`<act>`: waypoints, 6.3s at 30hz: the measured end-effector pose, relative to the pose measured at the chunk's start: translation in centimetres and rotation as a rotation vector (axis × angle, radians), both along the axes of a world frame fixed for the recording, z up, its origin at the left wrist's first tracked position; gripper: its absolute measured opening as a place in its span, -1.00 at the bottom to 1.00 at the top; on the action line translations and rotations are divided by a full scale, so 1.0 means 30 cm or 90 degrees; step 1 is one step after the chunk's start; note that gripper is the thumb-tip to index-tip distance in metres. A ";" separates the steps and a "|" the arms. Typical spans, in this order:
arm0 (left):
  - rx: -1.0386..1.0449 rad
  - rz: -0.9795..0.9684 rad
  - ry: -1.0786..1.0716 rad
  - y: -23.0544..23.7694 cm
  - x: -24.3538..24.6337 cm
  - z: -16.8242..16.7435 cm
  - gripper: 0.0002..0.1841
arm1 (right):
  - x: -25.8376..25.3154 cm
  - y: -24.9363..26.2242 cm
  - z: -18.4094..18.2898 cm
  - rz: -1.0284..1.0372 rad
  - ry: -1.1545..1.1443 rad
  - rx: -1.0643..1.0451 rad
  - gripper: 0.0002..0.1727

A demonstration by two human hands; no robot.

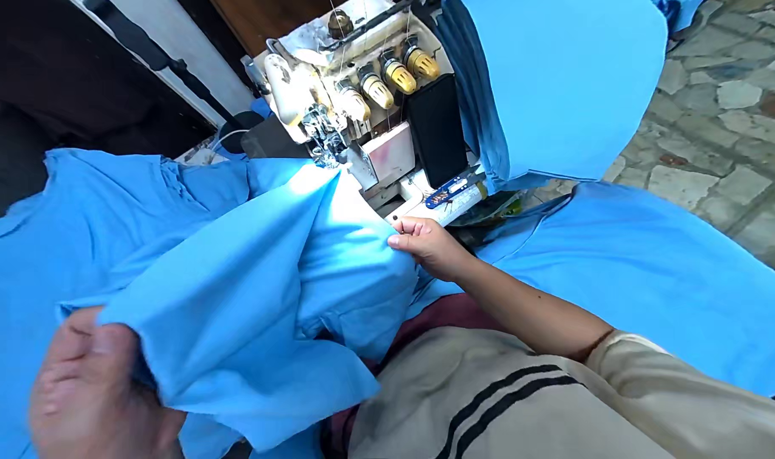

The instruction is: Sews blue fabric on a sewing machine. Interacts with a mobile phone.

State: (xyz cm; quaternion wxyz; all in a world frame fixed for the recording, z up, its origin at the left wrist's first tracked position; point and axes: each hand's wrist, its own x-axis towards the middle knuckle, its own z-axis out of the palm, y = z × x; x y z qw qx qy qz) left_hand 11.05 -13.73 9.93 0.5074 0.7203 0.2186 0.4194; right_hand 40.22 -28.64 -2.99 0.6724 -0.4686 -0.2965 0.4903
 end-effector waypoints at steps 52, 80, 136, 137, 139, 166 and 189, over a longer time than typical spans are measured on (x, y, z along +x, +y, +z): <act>0.463 -0.236 0.334 -0.305 0.290 -0.203 -0.77 | -0.038 -0.005 -0.043 -0.062 -0.012 -0.006 -0.73; 0.290 -0.221 0.200 -0.177 0.285 -0.069 -0.79 | -0.077 -0.098 -0.034 0.048 -0.017 -0.025 -0.83; 0.597 -0.159 0.428 -0.148 0.442 -0.177 -0.74 | -0.102 -0.023 -0.069 -0.016 0.059 0.019 -0.80; 0.603 -0.154 0.428 -0.142 0.447 -0.177 -0.74 | -0.099 -0.014 -0.070 -0.021 0.060 0.019 -0.81; 0.610 -0.144 0.431 -0.127 0.460 -0.172 -0.74 | -0.093 0.009 -0.072 -0.030 0.044 0.023 -0.81; 0.582 -0.153 0.503 -0.074 0.537 -0.116 -0.80 | -0.101 0.022 -0.011 -0.038 -0.033 0.038 -0.90; 0.541 0.081 0.354 -0.131 0.330 -0.286 -0.60 | -0.036 -0.117 -0.123 0.043 -0.327 -0.102 -0.71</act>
